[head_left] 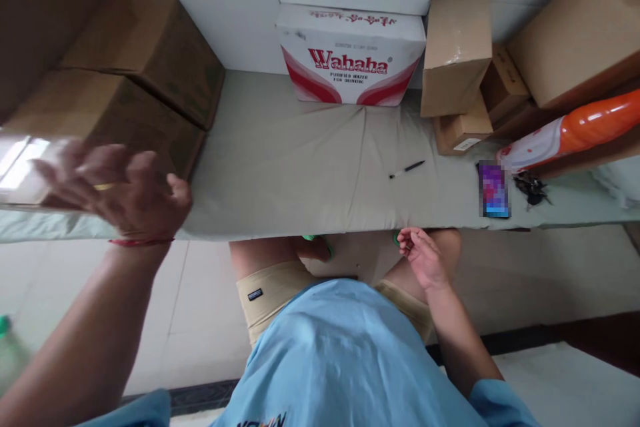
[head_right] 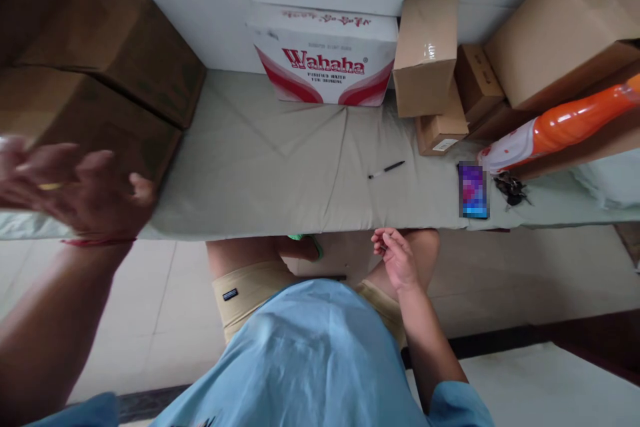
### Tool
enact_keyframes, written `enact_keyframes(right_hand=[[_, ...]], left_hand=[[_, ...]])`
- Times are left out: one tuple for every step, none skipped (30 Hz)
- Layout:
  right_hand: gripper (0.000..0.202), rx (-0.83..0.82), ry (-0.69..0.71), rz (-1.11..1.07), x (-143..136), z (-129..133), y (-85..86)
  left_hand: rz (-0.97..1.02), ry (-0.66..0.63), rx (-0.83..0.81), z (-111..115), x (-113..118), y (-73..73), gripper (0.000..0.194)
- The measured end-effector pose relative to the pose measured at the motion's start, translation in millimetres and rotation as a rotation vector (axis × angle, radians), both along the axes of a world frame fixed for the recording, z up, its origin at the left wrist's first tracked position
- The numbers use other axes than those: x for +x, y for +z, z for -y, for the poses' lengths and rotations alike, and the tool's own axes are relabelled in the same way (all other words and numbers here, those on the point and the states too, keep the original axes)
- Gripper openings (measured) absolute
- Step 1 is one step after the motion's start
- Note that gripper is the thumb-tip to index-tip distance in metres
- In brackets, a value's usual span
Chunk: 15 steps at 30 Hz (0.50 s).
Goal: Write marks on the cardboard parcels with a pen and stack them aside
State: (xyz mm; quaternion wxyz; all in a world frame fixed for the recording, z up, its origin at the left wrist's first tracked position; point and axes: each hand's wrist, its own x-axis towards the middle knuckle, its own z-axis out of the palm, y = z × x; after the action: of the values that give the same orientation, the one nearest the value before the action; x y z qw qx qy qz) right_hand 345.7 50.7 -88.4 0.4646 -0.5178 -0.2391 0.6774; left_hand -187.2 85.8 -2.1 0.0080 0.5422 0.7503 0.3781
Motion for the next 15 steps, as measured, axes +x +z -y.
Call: enact_keyframes(right_hand=[[0.037, -0.001, -0.009, 0.000, 1, 0, 0.2], [0.037, 0.002, -0.015, 0.003, 1, 0, 0.6], [0.037, 0.007, -0.019, 0.008, 1, 0, 1.2], [0.037, 0.011, -0.023, 0.014, 2, -1, 2.1], [0.038, 0.013, -0.026, 0.020, 2, -1, 3.2], [0.039, 0.013, -0.030, 0.025, 2, -2, 4.4], [0.040, 0.012, -0.036, 0.029, 2, -3, 5.6], [0.041, 0.010, -0.042, 0.034, 3, -3, 6.6], [0.041, 0.010, -0.047, 0.041, 4, -3, 7.3], [0.041, 0.012, -0.051, 0.049, 5, -3, 7.7], [0.040, 0.015, -0.055, 0.059, 6, -3, 7.7], [0.039, 0.017, -0.060, 0.070, 8, -2, 7.5], [0.038, 0.019, -0.065, 0.080, 9, -1, 6.9], [0.038, 0.018, -0.071, 0.089, 10, 0, 6.2], [0.039, 0.014, -0.078, 0.095, 11, 1, 5.5]], left_hand=[[-0.156, -0.035, -0.017, -10, 9, -3.9, 0.042], [-0.279, -0.077, -0.021, -22, 16, -8.7, 0.039], [-0.367, -0.137, -0.043, -36, 21, -14.4, 0.040], [-0.409, -0.202, -0.072, -51, 24, -20.9, 0.044], [-0.435, -0.258, -0.108, -66, 25, -27.8, 0.049], [-0.453, -0.313, -0.153, -82, 24, -34.9, 0.053], [-0.467, -0.359, -0.200, -98, 20, -41.6, 0.056], [-0.477, -0.392, -0.243, -112, 15, -47.6, 0.057], [-0.481, -0.415, -0.272, -126, 8, -52.7, 0.055], [-0.484, -0.430, -0.293, -137, 0, -56.9, 0.052], [-0.492, -0.442, -0.312, -147, -10, -60.2, 0.049], [-0.503, -0.446, -0.326, -155, -21, -62.7, 0.045], [-0.519, -0.440, -0.338, -161, -34, -64.9, 0.042], [-0.556, -0.436, -0.359, -165, -47, -66.8, 0.040], [-0.582, -0.428, -0.376, -167, -60, -68.5, 0.040]])
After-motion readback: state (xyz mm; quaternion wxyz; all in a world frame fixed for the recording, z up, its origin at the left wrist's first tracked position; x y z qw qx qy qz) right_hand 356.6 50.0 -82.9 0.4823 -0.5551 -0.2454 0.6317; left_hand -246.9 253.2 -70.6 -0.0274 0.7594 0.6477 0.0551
